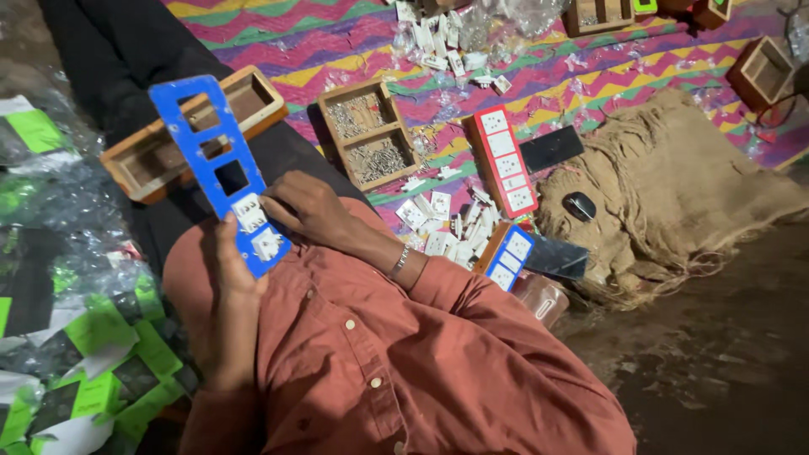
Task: The person lies on the floor and assembles white electrical switch and socket modules onto a blue multi-gang faceplate frame, pressing each module into the frame openings and taking parts from wooden boxes and the mat beside them.
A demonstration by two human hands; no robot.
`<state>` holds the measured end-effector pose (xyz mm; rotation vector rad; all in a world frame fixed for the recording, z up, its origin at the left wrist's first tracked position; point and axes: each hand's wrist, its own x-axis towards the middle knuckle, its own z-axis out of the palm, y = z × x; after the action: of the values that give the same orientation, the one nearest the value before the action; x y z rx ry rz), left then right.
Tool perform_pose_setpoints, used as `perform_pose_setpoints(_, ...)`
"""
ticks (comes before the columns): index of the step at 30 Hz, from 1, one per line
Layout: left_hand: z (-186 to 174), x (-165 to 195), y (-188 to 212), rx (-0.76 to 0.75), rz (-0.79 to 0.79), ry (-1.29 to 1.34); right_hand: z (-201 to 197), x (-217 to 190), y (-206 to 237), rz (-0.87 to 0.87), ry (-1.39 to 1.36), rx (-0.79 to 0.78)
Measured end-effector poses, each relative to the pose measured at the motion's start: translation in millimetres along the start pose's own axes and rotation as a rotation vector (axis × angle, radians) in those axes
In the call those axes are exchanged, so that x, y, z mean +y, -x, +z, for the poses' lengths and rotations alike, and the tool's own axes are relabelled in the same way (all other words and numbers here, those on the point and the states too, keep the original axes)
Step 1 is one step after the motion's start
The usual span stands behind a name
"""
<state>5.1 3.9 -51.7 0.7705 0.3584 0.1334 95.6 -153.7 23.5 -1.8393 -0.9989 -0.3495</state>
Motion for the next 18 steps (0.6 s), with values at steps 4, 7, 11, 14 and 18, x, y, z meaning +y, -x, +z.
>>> perform_pose_setpoints(4,5.4,3.6,3.4,-0.044,0.018,-0.032,3.6,4.1,-0.8,0.007,-0.008,0.013)
perform_pose_setpoints(7,9.7,7.2,6.6,-0.044,0.019,-0.048,3.3,5.2,-0.8,0.014,-0.027,0.006)
perform_pose_setpoints(11,14.1,11.0,8.2,-0.044,0.013,-0.034,3.4,5.3,-0.4,0.016,-0.078,0.022)
perform_pose_setpoints(14,15.6,11.6,8.5,-0.076,0.052,-0.086,6.4,5.6,-0.4,0.088,-0.096,-0.019)
perform_pose_setpoints(18,15.7,10.8,9.3,-0.043,0.035,-0.092,9.9,7.1,-0.2,0.091,-0.098,-0.009)
